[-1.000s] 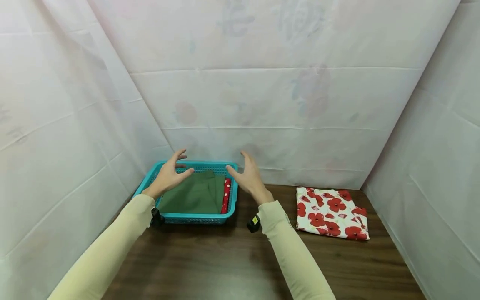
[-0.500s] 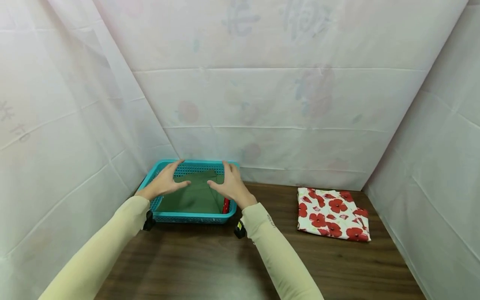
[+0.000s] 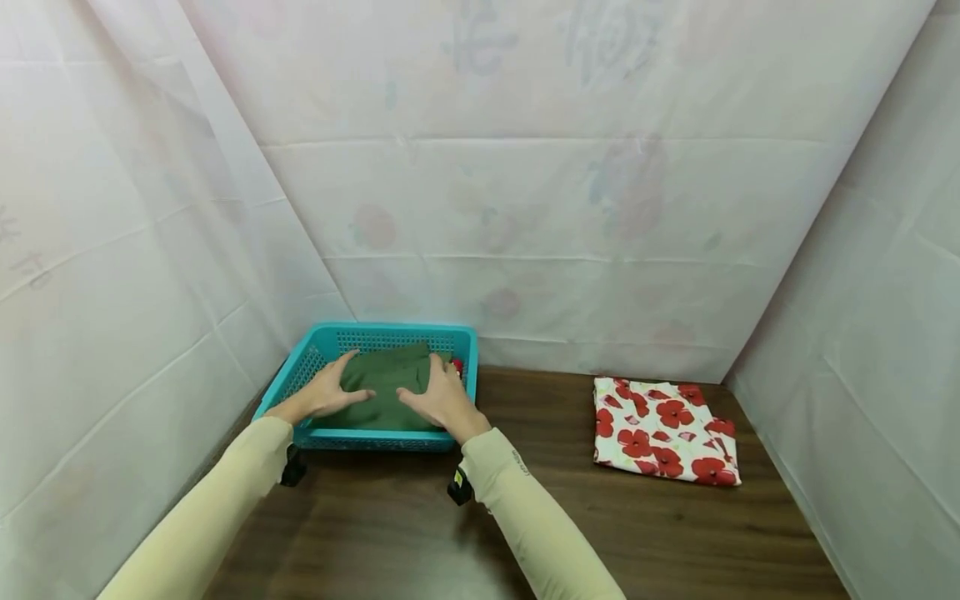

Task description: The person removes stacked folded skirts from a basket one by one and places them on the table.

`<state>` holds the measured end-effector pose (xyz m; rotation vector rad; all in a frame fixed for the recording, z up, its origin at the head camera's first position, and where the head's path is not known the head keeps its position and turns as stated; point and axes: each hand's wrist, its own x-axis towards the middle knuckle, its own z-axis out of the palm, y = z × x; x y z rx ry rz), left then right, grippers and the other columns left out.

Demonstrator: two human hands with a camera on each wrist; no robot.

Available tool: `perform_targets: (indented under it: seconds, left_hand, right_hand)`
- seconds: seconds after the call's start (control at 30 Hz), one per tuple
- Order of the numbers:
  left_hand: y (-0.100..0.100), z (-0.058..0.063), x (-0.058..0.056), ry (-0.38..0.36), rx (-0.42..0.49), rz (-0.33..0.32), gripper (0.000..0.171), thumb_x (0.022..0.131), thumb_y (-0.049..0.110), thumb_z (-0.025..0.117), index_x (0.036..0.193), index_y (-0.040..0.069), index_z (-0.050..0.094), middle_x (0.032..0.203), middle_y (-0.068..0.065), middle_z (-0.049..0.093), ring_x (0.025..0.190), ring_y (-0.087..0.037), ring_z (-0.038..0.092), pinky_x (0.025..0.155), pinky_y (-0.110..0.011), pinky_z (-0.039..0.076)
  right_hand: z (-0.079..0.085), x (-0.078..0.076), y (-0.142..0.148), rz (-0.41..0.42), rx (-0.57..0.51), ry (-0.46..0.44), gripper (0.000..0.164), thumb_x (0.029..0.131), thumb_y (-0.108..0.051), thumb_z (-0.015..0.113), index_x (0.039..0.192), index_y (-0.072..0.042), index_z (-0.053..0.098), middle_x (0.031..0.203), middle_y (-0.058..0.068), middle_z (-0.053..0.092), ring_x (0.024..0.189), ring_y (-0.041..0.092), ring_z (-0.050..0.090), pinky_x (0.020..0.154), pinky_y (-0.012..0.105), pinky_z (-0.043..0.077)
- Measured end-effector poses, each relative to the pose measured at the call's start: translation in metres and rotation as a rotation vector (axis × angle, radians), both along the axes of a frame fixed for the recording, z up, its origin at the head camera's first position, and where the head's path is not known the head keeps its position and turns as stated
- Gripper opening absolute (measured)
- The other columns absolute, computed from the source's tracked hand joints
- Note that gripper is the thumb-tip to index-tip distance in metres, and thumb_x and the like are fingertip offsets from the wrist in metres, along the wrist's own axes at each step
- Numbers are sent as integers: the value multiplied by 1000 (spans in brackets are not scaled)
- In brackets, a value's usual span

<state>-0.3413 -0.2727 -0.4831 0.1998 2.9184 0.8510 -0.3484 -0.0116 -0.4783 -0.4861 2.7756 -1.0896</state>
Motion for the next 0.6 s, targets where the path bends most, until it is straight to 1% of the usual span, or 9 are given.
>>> perform_targets:
  seconds: [0.1, 0.23, 0.3, 0.37, 0.47, 0.53, 0.57, 0.6]
  left_hand:
    - [-3, -2, 5, -45, -13, -7, 107, 93, 57, 65, 164, 0, 8, 162, -40, 15, 145, -64, 20, 108, -79, 29]
    - [-6, -5, 9, -100, -35, 8, 109, 93, 58, 66, 164, 0, 6, 162, -41, 15, 145, -65, 19, 109, -79, 28]
    - [-7, -6, 10, -124, -45, 20, 110, 93, 58, 66, 164, 0, 5, 162, -40, 14, 146, -64, 18, 111, -78, 27]
    - [-7, -6, 10, -149, -60, 36, 111, 93, 59, 64, 163, -2, 4, 162, -41, 13, 147, -63, 16, 112, -78, 26]
    - [-6, -6, 11, -183, -95, 81, 113, 94, 62, 61, 162, -5, 1, 162, -42, 11, 148, -63, 15, 113, -77, 25]
    - [-5, -5, 13, -204, -115, 114, 114, 95, 65, 59, 162, -6, 1, 161, -44, 13, 147, -64, 15, 113, -76, 25]
    - [-5, -5, 14, -213, -124, 132, 113, 95, 65, 58, 162, -6, 1, 161, -44, 14, 146, -64, 17, 113, -76, 27]
    - [-4, -4, 16, -222, -128, 150, 113, 95, 64, 59, 162, -6, 1, 160, -45, 17, 145, -65, 19, 112, -75, 28]
  right_hand:
    - [-1, 2, -5, 10, 31, -32, 96, 93, -62, 63, 165, -13, 21, 166, 20, 31, 151, 39, 36, 113, 61, 43]
    - [-2, 4, -11, 6, 85, -79, 98, 94, -62, 64, 165, -11, 20, 164, 21, 33, 149, 39, 38, 111, 61, 44]
    - [-3, 5, -12, -3, 103, -98, 98, 94, -61, 64, 165, -10, 19, 164, 23, 32, 148, 39, 40, 111, 61, 45]
    - [-3, 5, -13, -9, 109, -111, 100, 94, -61, 65, 165, -8, 19, 163, 24, 33, 147, 40, 42, 110, 61, 45]
    - [-4, 6, -14, -21, 100, -121, 99, 94, -57, 67, 164, -5, 19, 162, 25, 36, 145, 40, 44, 110, 60, 46]
    - [-5, 6, -14, -35, 98, -112, 97, 95, -52, 68, 163, -3, 20, 156, 25, 44, 139, 38, 52, 107, 57, 49]
    - [-6, 6, -14, -43, 97, -108, 96, 96, -50, 69, 163, -2, 21, 151, 26, 50, 133, 36, 58, 105, 55, 52]
    - [-7, 6, -14, -49, 95, -108, 95, 96, -47, 70, 163, -1, 21, 144, 26, 56, 123, 34, 65, 100, 52, 55]
